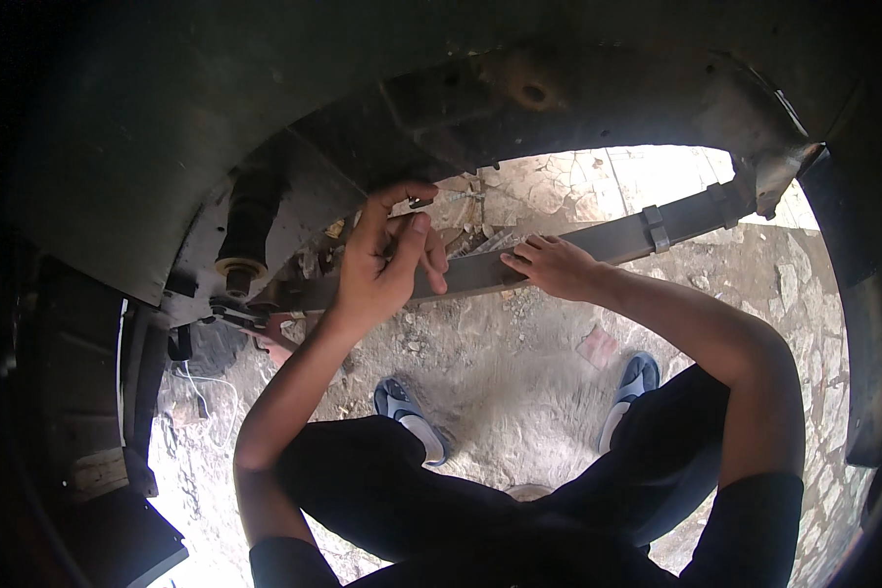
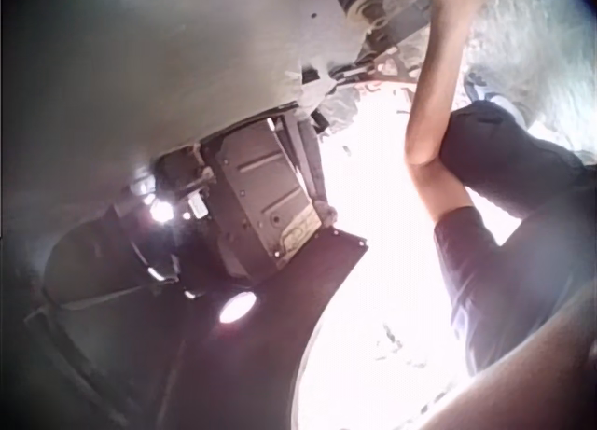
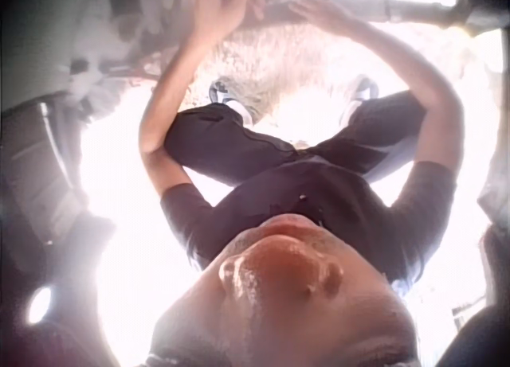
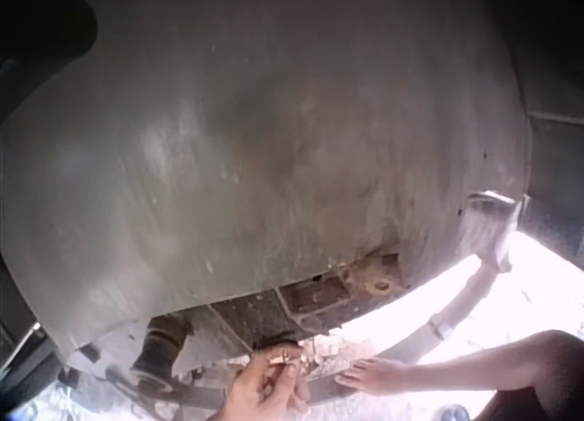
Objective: The person crouches under a vehicle and repeatedly adjusts a metal leaf spring assembly with both hands, aligning and pressing components along the spring. The person remains under the vehicle throughout the clip.
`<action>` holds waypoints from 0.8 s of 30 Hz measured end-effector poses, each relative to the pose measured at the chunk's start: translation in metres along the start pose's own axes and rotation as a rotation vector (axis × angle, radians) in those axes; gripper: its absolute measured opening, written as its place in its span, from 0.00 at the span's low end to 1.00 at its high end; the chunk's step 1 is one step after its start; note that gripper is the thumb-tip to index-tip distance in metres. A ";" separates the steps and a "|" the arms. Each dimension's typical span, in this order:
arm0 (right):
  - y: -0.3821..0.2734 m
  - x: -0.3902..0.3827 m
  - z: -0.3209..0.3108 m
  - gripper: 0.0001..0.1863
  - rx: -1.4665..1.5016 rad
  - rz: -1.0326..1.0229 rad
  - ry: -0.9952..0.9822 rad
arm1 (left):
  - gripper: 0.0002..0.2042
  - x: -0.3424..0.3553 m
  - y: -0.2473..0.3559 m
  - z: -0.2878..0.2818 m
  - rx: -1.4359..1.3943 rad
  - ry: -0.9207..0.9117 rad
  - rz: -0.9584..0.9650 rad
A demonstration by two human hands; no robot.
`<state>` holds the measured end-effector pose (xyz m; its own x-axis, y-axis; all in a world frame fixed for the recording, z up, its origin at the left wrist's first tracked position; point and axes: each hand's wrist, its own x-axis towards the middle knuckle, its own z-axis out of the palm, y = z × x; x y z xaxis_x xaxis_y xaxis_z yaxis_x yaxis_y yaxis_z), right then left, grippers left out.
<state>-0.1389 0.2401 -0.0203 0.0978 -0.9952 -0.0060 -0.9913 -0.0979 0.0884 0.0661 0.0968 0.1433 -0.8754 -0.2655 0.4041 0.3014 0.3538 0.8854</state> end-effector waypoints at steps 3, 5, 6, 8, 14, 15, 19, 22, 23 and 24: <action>0.003 0.001 0.001 0.30 0.001 -0.007 0.014 | 0.10 0.001 0.004 -0.001 0.021 -0.001 -0.021; 0.009 0.005 0.002 0.30 -0.040 0.033 -0.024 | 0.10 0.004 0.013 -0.006 0.105 -0.010 -0.019; 0.013 0.005 0.003 0.30 -0.061 0.054 -0.044 | 0.10 0.004 0.014 -0.007 0.094 -0.011 -0.028; 0.012 -0.002 0.007 0.30 -0.069 0.038 -0.012 | 0.09 0.002 0.016 -0.008 0.073 -0.015 -0.052; 0.004 -0.005 -0.008 0.39 -0.164 0.079 -0.316 | 0.10 0.006 0.012 -0.008 -0.024 -0.007 -0.066; 0.000 -0.003 -0.011 0.39 -0.246 0.098 -0.405 | 0.09 0.006 0.012 -0.008 -0.025 0.006 -0.053; -0.033 0.009 -0.022 0.38 -0.132 0.122 -0.546 | 0.08 0.001 0.009 -0.012 -0.004 -0.012 0.012; -0.032 0.016 -0.025 0.35 -0.223 0.182 -0.528 | 0.10 0.009 0.009 -0.011 0.111 0.044 0.079; -0.037 0.015 -0.024 0.34 -0.259 0.178 -0.559 | 0.11 0.004 0.003 -0.010 0.132 0.058 0.084; -0.048 0.012 -0.033 0.33 -0.268 0.124 -0.582 | 0.11 -0.005 0.005 -0.010 0.129 0.084 0.013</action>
<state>-0.0873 0.2327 0.0086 -0.1544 -0.8452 -0.5117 -0.9282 -0.0534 0.3682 0.0762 0.0909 0.1479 -0.8354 -0.3320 0.4381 0.2570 0.4686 0.8452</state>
